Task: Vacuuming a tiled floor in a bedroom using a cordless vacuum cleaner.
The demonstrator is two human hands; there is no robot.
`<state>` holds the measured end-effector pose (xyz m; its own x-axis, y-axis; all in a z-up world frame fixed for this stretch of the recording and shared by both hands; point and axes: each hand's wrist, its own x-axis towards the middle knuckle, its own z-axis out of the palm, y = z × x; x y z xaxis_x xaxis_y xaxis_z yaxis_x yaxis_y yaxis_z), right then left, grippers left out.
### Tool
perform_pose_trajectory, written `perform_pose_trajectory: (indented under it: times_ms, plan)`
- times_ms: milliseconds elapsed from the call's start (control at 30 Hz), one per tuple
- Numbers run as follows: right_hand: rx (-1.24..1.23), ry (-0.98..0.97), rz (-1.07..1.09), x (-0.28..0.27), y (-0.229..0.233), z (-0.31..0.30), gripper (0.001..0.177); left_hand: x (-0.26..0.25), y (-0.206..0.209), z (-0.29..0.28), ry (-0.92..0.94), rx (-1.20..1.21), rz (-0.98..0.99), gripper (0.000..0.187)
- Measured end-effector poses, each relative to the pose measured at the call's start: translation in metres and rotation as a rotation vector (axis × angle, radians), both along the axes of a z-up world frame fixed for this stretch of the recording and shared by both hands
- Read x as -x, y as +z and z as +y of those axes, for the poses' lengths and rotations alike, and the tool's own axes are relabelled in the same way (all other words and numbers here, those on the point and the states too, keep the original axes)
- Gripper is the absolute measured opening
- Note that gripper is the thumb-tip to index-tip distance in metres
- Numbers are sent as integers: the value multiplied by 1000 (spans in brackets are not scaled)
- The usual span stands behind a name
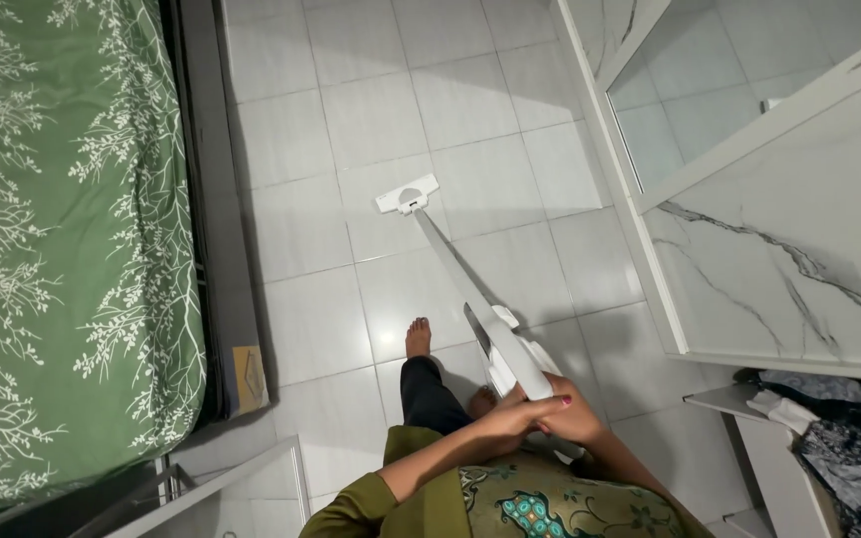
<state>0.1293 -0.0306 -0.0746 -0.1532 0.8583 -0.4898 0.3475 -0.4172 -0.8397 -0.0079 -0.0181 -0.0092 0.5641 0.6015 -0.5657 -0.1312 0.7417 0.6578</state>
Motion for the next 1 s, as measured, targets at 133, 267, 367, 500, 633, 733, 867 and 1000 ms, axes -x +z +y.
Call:
perform_pose_trajectory:
  times_ms: [133, 267, 367, 500, 633, 733, 867, 1000]
  plan:
    - [-46, 68, 137, -16, -1, 9, 49, -2, 12, 6, -21, 16, 39, 60]
    - [-78, 117, 246, -16, 11, 33, 43, 2, 13, 26, -41, 28, 74, 79]
    - [-9, 110, 105, 10, 58, 72, 31, 10, 1, 54, 261, 16, -294, 31]
    - [123, 95, -115, 55, 116, 139, 10, 38, 33, 102, 364, 100, -212, 45]
    - [-79, 50, 132, 74, 77, 189, 13, 59, 54, 141, 554, 104, -117, 60]
    - [-100, 68, 47, 97, 89, 216, 12, 80, 44, 177, 543, 110, -49, 72]
    - [-148, 77, 62, 118, 66, 254, 18, 98, 10, 221, 550, 119, -25, 69]
    - [-201, 133, 61, 142, 40, 295, 18, 120, -18, 260, 557, 122, 12, 75]
